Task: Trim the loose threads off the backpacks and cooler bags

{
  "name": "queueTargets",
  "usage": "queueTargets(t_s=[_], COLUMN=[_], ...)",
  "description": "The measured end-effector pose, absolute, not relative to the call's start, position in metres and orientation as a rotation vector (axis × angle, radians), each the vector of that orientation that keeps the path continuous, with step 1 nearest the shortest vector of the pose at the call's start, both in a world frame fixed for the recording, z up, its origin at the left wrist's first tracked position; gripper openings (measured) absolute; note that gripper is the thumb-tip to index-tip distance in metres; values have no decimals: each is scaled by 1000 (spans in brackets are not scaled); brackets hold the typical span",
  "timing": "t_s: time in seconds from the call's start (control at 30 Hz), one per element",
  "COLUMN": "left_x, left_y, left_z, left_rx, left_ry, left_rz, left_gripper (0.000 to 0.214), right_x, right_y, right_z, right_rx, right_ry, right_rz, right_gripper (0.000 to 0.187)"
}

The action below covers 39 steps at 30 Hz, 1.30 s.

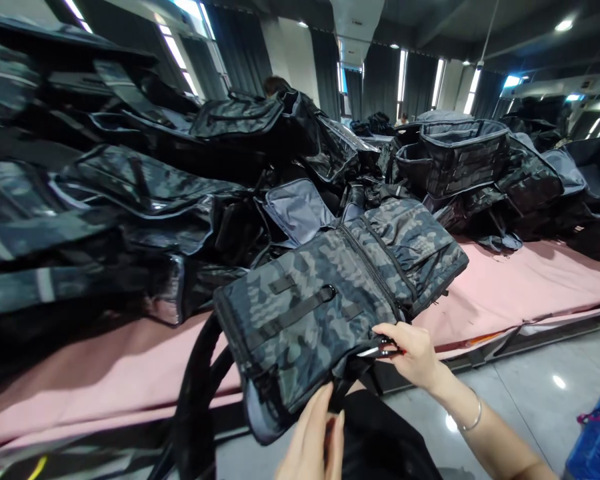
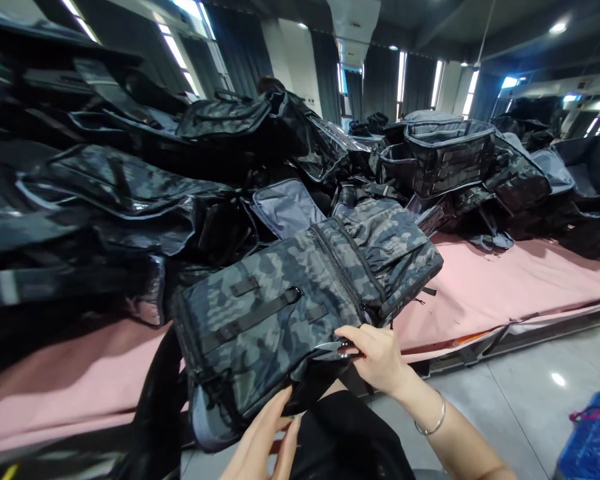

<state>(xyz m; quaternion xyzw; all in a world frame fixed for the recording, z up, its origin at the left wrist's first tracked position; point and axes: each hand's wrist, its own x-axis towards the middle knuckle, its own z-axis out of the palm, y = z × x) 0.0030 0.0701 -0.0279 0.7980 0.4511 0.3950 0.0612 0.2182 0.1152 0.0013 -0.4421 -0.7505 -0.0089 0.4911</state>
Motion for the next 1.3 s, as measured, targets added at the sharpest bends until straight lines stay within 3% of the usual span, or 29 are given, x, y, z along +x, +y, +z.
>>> queueTargets(t_s=[0.17, 0.43, 0.6, 0.7, 0.9, 1.07, 1.3], left_x=[10, -22, -53, -58, -43, -39, -39], left_y=[93, 112, 116, 122, 147, 145, 141], left_z=[-12, 83, 91, 74, 42, 39, 32], left_rx=[2387, 2233, 1926, 1777, 2060, 2146, 2320], left_ry=[1295, 988, 969, 998, 1154, 1153, 1016], left_rz=[1290, 1411, 1508, 1618, 1494, 1523, 1581], left_gripper=[18, 16, 22, 18, 15, 16, 20], right_x=[210, 201, 195, 204, 196, 157, 132], right_y=[131, 140, 164, 191, 204, 171, 160], right_z=[6, 97, 115, 95, 61, 59, 66], right_rx=[-1054, -1010, -1219, -1292, -1175, -922, -845], right_ry=[-1721, -1860, -1978, -1865, -1598, -1563, -1463], right_rz=[-148, -207, -144, 84, 363, 991, 1458], right_gripper=[24, 20, 16, 12, 19, 28, 37])
